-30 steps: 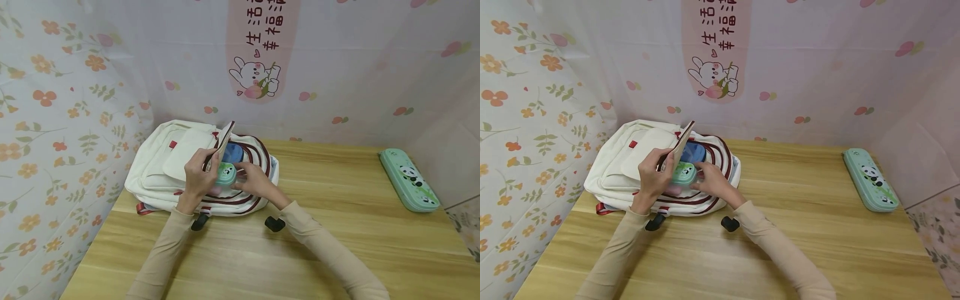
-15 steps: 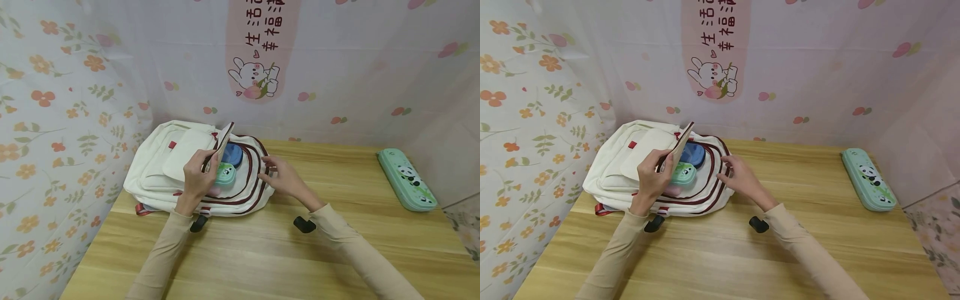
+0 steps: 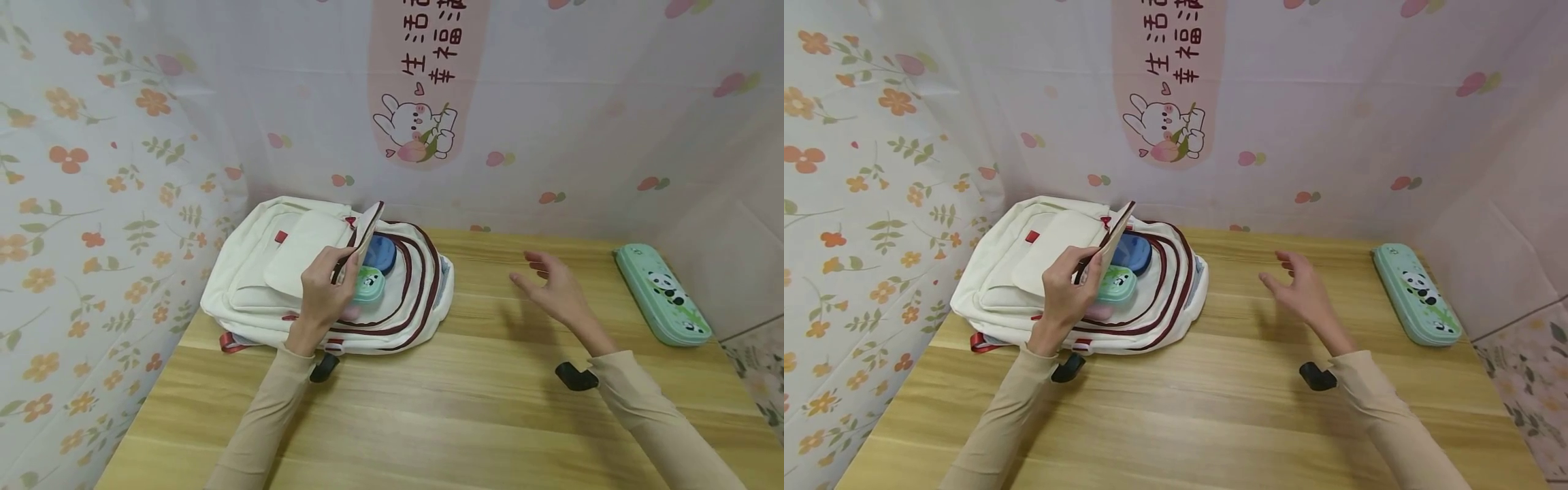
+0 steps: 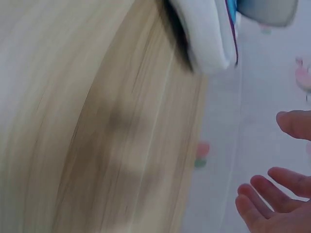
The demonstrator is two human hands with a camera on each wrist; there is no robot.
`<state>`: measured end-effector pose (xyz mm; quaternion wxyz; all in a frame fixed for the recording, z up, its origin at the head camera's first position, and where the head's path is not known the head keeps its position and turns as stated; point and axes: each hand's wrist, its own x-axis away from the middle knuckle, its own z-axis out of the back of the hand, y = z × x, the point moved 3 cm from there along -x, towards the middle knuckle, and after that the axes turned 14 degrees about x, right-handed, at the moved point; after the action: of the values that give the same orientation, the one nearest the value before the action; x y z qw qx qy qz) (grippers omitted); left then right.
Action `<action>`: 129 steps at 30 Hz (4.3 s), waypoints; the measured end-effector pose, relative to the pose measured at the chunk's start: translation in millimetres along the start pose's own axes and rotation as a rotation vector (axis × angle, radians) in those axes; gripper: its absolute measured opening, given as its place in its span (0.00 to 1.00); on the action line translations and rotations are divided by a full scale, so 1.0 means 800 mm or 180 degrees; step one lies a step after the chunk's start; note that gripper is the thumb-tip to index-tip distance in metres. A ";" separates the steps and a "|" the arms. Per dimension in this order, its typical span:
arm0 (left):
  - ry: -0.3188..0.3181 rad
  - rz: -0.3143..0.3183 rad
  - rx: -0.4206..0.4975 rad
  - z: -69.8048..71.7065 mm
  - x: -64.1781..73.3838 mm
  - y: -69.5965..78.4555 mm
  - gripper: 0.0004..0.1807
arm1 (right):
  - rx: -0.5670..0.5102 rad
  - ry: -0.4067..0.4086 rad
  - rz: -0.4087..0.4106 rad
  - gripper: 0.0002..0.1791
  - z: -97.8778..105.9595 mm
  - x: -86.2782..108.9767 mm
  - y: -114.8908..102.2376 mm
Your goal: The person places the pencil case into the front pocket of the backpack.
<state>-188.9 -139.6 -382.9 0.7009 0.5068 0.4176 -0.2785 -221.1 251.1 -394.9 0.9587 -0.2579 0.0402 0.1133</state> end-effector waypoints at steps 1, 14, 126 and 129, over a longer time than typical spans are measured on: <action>-0.0005 0.0006 -0.0004 0.000 0.000 0.000 0.06 | 0.0010 0.0009 -0.0032 0.35 0.005 0.002 0.007; -0.0073 0.0044 -0.0020 -0.002 0.003 0.000 0.07 | 0.0520 0.0190 -0.0564 0.46 0.049 0.030 0.096; -0.0033 0.0057 -0.0019 -0.008 0.014 -0.008 0.08 | 0.0604 0.0805 -0.1312 0.46 0.027 0.067 0.090; -0.0030 0.0052 -0.0009 -0.008 0.014 -0.007 0.08 | 0.0614 0.0839 -0.1207 0.45 0.023 0.065 0.078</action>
<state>-189.8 -135.1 -396.1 0.7058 0.5078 0.4106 -0.2746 -184.7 323.1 -416.4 0.9694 -0.1808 0.1264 -0.1076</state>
